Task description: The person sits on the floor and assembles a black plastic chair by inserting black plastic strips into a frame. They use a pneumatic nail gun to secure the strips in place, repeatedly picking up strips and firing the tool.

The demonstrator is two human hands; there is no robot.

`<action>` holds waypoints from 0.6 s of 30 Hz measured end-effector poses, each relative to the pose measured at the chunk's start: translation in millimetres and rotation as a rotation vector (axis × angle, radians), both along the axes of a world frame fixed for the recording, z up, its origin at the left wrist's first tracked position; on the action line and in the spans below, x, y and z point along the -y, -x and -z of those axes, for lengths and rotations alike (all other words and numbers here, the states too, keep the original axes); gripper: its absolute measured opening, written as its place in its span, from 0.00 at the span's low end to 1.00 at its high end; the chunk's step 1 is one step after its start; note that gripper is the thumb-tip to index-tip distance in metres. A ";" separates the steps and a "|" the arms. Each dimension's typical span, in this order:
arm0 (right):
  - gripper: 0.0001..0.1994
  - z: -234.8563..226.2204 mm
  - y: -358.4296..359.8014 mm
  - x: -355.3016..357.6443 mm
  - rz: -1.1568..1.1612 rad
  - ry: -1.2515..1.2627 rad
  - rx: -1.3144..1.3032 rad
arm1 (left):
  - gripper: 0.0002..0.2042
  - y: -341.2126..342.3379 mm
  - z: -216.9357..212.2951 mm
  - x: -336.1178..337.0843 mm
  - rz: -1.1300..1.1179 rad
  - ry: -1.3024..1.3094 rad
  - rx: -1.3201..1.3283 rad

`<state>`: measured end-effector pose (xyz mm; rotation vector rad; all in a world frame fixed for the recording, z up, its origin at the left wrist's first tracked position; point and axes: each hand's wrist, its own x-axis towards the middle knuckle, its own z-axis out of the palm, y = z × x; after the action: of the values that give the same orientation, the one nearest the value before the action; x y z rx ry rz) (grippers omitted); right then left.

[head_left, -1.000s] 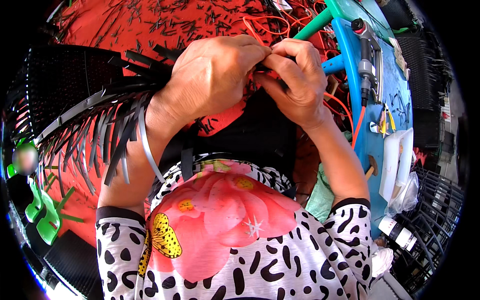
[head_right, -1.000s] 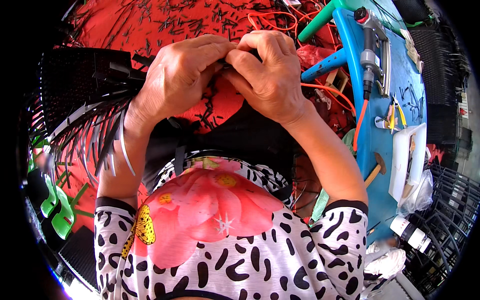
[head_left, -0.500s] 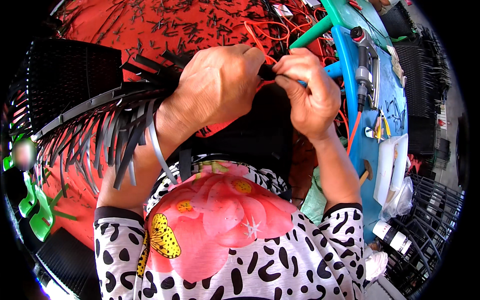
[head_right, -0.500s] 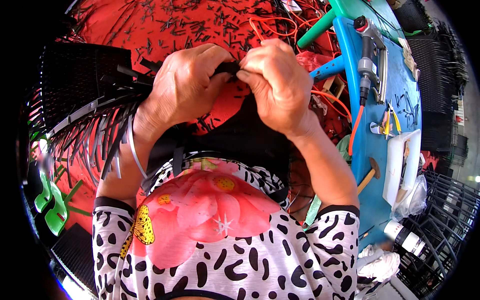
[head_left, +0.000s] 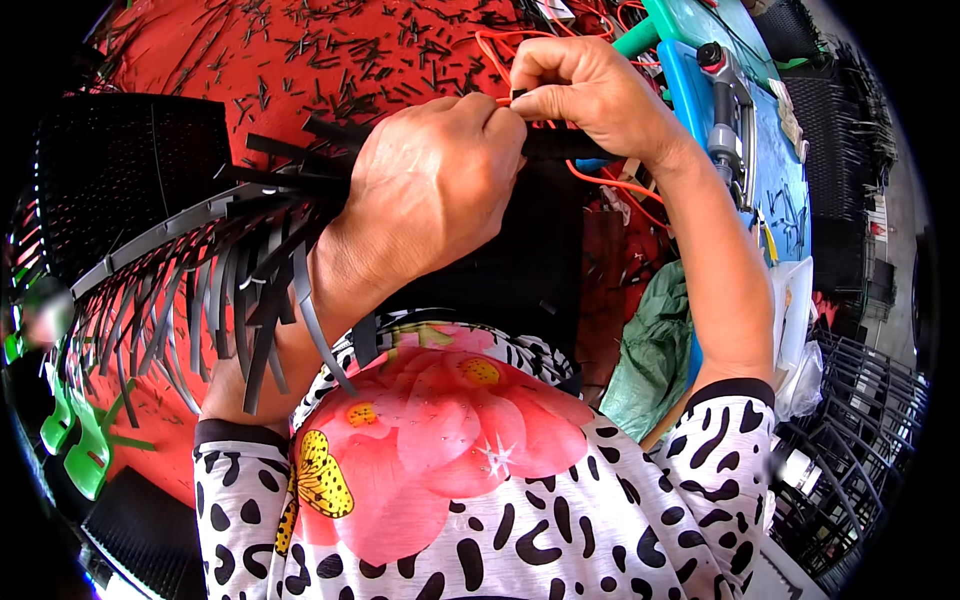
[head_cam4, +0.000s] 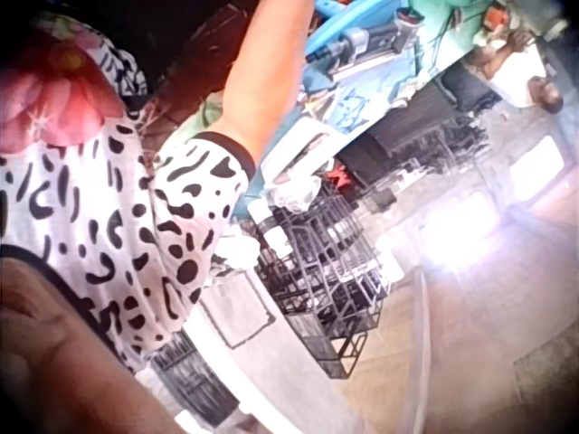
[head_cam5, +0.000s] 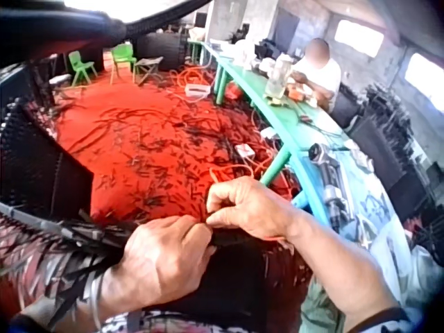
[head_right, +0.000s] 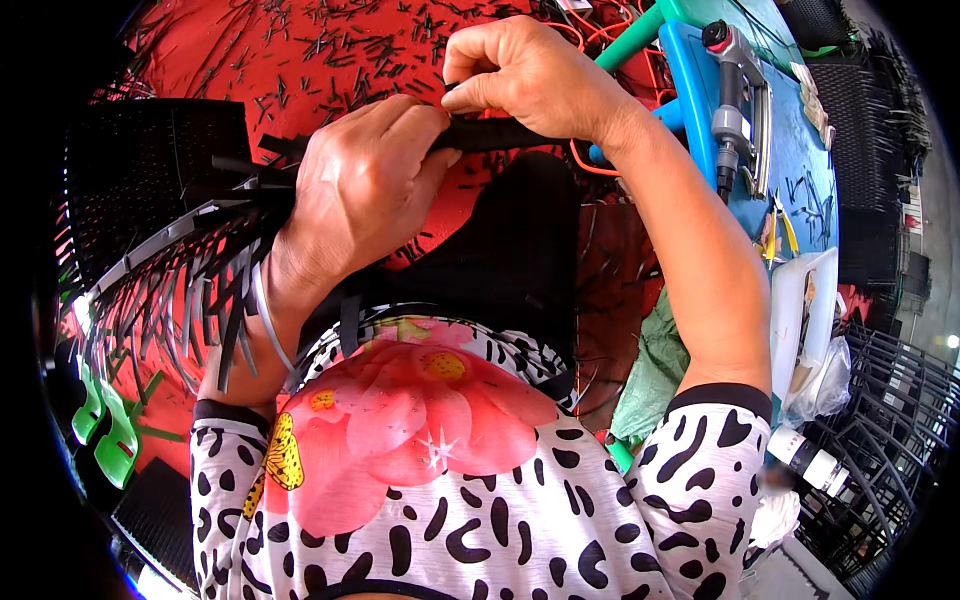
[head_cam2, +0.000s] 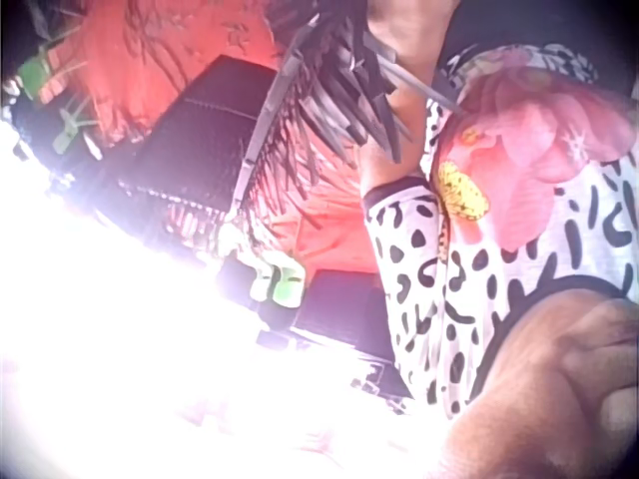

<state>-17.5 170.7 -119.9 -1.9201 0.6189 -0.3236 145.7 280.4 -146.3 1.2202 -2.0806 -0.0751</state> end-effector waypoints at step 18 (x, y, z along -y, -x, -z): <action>0.16 26.8 38.0 -26.7 0.390 0.184 0.294 | 0.12 5.0 -4.2 -2.8 0.054 -0.101 -0.006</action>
<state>-55.6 197.4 -146.7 -1.8667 0.7835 -0.9212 140.7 283.3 -142.1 1.2214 -2.1266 -0.2109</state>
